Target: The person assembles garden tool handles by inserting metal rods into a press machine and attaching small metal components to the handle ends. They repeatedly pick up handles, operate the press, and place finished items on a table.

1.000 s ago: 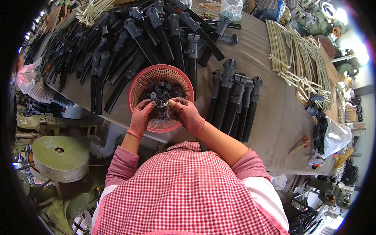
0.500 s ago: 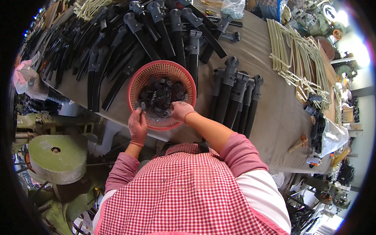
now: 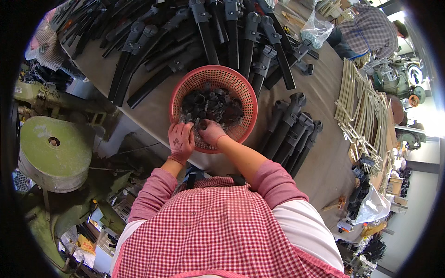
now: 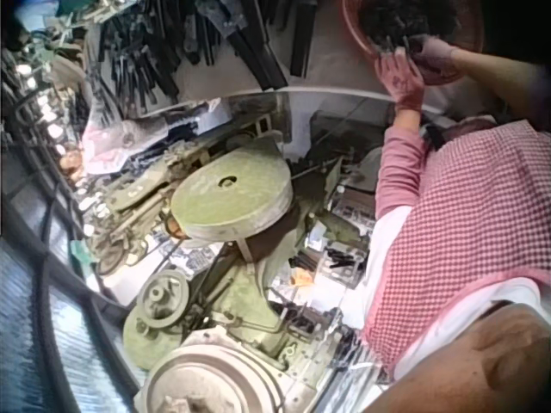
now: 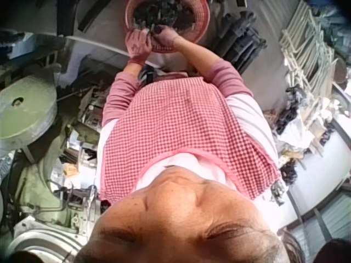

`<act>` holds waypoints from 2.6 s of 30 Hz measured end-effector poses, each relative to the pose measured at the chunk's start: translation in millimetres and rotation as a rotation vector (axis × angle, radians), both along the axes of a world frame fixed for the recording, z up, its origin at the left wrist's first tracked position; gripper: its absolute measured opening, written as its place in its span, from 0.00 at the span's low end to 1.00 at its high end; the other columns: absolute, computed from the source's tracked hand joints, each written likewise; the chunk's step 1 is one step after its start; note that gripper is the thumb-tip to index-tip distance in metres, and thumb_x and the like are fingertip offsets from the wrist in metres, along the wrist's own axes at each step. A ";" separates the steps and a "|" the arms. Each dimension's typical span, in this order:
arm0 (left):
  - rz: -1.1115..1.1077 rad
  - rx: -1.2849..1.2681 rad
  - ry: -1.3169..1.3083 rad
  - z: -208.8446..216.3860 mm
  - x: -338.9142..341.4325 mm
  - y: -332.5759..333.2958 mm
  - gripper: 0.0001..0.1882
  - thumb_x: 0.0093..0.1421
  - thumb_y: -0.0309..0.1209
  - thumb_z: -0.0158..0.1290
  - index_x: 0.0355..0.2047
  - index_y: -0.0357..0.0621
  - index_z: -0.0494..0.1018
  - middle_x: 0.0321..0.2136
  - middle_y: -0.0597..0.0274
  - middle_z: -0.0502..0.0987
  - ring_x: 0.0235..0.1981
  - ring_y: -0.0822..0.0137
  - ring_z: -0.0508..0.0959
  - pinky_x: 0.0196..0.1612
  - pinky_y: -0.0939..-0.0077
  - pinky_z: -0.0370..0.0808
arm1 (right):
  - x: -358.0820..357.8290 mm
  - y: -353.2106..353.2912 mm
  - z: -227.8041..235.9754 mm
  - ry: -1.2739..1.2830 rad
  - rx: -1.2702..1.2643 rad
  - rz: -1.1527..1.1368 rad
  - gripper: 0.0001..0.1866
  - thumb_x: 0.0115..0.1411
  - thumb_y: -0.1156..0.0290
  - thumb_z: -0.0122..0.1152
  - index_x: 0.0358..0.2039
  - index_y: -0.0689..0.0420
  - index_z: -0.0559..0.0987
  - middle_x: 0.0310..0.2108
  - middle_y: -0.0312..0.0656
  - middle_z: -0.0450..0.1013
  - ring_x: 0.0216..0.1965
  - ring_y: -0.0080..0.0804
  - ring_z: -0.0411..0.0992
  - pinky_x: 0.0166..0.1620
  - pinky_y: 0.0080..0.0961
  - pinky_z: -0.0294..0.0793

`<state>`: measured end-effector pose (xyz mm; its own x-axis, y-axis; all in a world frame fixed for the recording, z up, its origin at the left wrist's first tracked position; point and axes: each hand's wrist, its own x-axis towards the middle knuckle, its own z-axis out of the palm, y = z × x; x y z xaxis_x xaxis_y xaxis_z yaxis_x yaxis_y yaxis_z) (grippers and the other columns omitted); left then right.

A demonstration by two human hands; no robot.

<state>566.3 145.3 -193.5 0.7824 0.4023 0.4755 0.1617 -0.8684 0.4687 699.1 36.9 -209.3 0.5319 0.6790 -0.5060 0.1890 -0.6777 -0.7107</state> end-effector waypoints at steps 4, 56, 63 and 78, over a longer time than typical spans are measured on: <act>0.000 0.022 0.040 2.7 24.5 15.7 0.11 0.57 0.29 0.54 0.41 0.46 0.73 0.31 0.56 0.74 0.37 0.53 0.76 0.52 0.55 0.69 | 13.7 -14.4 31.0 0.412 0.255 -0.417 0.17 0.60 0.64 0.63 0.47 0.60 0.79 0.31 0.38 0.77 0.21 0.24 0.70 0.26 0.23 0.71; -0.671 -1.521 0.020 195.8 44.1 -32.5 0.15 0.71 0.26 0.44 0.54 0.34 0.72 0.45 0.59 0.78 0.41 0.72 0.79 0.47 0.77 0.78 | 8.9 -95.8 231.9 0.464 0.712 -0.113 0.17 0.70 0.59 0.55 0.36 0.61 0.80 0.26 0.29 0.71 0.26 0.14 0.64 0.31 0.15 0.65; -0.645 -1.474 0.059 193.6 29.3 -38.8 0.08 0.70 0.23 0.43 0.46 0.38 0.70 0.36 0.63 0.77 0.35 0.73 0.78 0.40 0.76 0.80 | -15.2 -104.8 224.8 0.459 0.821 -0.432 0.11 0.65 0.67 0.63 0.37 0.64 0.80 0.28 0.31 0.74 0.28 0.14 0.68 0.31 0.15 0.68; -0.477 -1.716 0.229 151.9 -27.7 -58.5 0.06 0.70 0.27 0.46 0.44 0.39 0.68 0.31 0.60 0.77 0.29 0.69 0.80 0.37 0.73 0.81 | -76.3 -112.2 180.8 0.354 0.540 -0.607 0.12 0.63 0.69 0.62 0.40 0.65 0.82 0.25 0.31 0.74 0.27 0.15 0.68 0.31 0.15 0.68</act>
<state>538.6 86.8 -41.6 0.9503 0.0220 -0.3105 0.2527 0.5277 0.8109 622.8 -75.3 -28.4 0.7512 0.5241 -0.4013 -0.3861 -0.1443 -0.9111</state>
